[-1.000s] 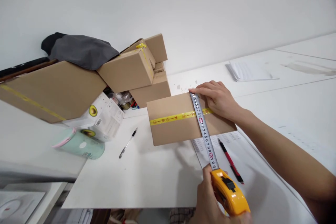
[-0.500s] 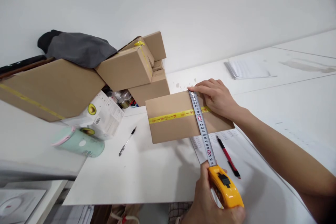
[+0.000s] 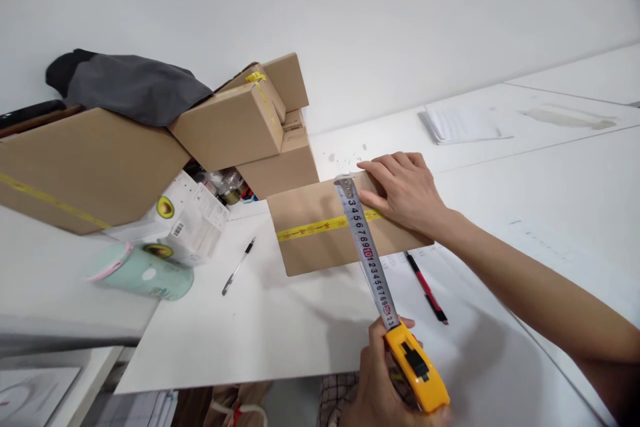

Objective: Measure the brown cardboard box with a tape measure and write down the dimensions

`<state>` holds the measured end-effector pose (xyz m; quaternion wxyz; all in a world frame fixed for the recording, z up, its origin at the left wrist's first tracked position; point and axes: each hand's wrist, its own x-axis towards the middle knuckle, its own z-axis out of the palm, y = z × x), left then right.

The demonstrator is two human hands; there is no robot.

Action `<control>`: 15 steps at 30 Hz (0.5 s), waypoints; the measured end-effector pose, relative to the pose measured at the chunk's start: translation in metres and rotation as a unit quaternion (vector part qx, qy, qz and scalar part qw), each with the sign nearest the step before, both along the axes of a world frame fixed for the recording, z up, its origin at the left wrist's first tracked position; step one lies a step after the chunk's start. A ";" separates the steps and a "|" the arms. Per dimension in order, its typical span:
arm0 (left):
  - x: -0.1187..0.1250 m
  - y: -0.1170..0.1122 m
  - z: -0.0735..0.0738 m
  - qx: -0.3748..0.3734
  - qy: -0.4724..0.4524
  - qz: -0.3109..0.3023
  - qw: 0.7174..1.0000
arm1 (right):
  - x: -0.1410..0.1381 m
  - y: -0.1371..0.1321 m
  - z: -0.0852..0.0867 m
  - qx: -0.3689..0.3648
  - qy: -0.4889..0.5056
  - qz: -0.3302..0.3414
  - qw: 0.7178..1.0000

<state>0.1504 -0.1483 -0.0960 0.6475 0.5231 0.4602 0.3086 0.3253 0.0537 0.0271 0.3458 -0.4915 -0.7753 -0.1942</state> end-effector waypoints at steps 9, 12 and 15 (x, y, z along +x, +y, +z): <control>-0.008 0.007 -0.013 0.023 0.042 -0.036 0.998 | -0.008 -0.015 -0.074 -0.032 0.001 0.076 0.997; -0.008 0.008 -0.015 0.036 0.057 -0.041 0.997 | -0.002 -0.015 -0.063 -0.103 0.119 0.111 0.981; -0.007 0.009 -0.014 0.057 0.073 -0.044 0.995 | 0.010 -0.022 -0.030 -0.187 0.320 0.132 0.919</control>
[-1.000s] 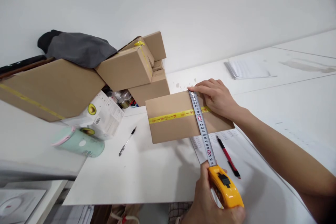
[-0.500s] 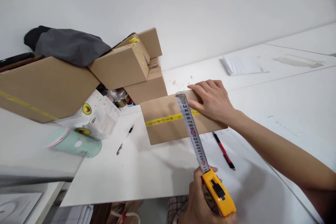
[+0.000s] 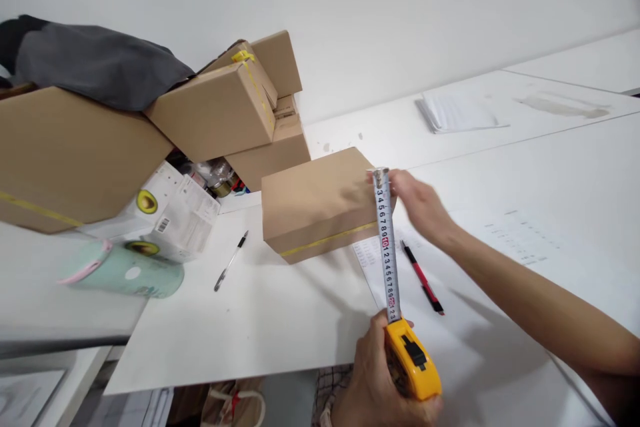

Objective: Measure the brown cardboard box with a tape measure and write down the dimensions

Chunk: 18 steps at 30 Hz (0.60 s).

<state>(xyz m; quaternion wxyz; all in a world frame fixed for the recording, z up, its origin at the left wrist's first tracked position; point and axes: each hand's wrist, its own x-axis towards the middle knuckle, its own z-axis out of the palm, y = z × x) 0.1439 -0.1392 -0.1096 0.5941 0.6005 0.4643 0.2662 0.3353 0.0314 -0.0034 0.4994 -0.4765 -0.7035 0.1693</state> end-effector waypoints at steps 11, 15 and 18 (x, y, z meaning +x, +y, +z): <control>-0.002 0.002 0.003 0.016 -0.039 -0.020 0.999 | 0.010 -0.060 0.049 -0.157 0.129 0.157 0.966; -0.004 0.002 0.000 -0.006 -0.102 -0.001 0.995 | 0.003 -0.093 0.003 -0.177 0.059 0.195 0.963; -0.003 0.002 -0.003 -0.009 -0.113 0.006 0.994 | -0.001 -0.110 -0.025 -0.161 -0.005 0.186 0.969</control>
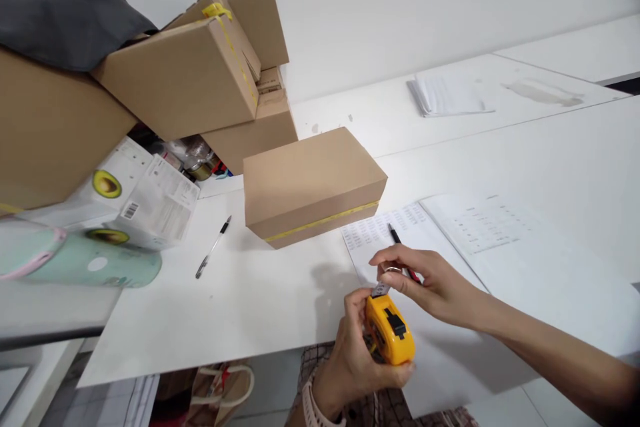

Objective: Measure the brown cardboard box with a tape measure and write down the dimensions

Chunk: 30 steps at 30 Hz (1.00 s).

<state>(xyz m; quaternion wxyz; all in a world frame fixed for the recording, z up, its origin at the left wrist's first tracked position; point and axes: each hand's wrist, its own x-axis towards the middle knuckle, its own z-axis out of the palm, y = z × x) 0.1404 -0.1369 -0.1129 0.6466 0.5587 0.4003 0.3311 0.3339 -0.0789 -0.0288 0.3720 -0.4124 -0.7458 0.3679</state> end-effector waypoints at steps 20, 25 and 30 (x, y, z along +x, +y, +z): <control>-0.067 0.072 0.021 0.351 0.507 0.159 0.771 | 0.071 0.033 -0.042 -0.203 0.099 -0.146 0.963; -0.081 0.087 0.017 0.374 0.572 0.107 0.722 | 0.099 0.030 -0.032 -0.215 0.239 -0.179 0.930; -0.057 0.081 0.029 0.475 0.541 0.162 0.675 | 0.092 0.037 -0.047 -0.195 0.215 -0.267 0.919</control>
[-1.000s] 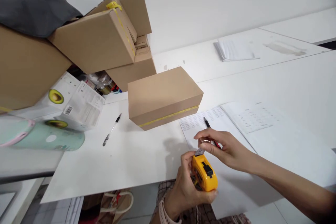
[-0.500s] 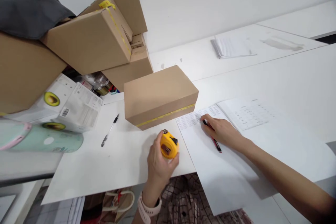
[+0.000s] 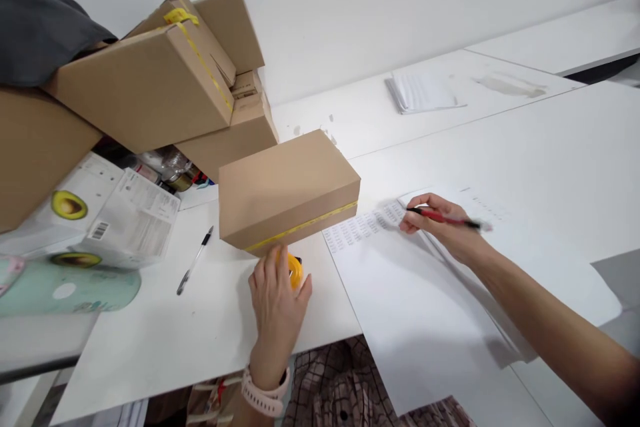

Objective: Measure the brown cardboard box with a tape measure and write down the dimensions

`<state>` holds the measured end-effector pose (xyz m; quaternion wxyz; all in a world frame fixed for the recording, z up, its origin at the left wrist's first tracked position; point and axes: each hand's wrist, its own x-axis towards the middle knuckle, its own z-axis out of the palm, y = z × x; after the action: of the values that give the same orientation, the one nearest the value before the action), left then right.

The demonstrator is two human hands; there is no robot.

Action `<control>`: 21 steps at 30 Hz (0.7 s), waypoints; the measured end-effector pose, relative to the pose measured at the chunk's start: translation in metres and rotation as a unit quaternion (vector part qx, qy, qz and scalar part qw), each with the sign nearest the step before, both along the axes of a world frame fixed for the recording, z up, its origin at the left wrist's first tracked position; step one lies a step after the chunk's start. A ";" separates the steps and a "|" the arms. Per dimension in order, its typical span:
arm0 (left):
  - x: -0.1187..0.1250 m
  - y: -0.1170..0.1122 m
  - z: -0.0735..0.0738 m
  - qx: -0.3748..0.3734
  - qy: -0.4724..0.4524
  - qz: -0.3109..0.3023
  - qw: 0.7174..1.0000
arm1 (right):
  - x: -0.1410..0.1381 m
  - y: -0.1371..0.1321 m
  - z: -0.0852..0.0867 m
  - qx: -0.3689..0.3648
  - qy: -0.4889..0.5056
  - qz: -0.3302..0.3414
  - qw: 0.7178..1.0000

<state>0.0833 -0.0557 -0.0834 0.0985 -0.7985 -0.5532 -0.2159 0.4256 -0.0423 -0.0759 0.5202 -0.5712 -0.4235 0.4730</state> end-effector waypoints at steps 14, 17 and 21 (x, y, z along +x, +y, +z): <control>0.183 -0.002 -0.003 -0.215 0.182 -0.253 0.925 | 0.003 0.024 -0.034 0.019 -0.013 0.017 1.000; 0.176 0.002 0.001 -0.208 0.197 -0.265 0.921 | 0.003 0.022 -0.034 0.020 -0.056 -0.020 0.998; 0.169 0.003 0.003 -0.206 0.201 -0.272 0.918 | 0.002 0.024 -0.035 0.040 -0.086 -0.023 0.995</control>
<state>0.2525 -0.0524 -0.0806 -0.0218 -0.9474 -0.3156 0.0491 0.4278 -0.0179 -0.1108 0.5152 -0.5981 -0.4723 0.3922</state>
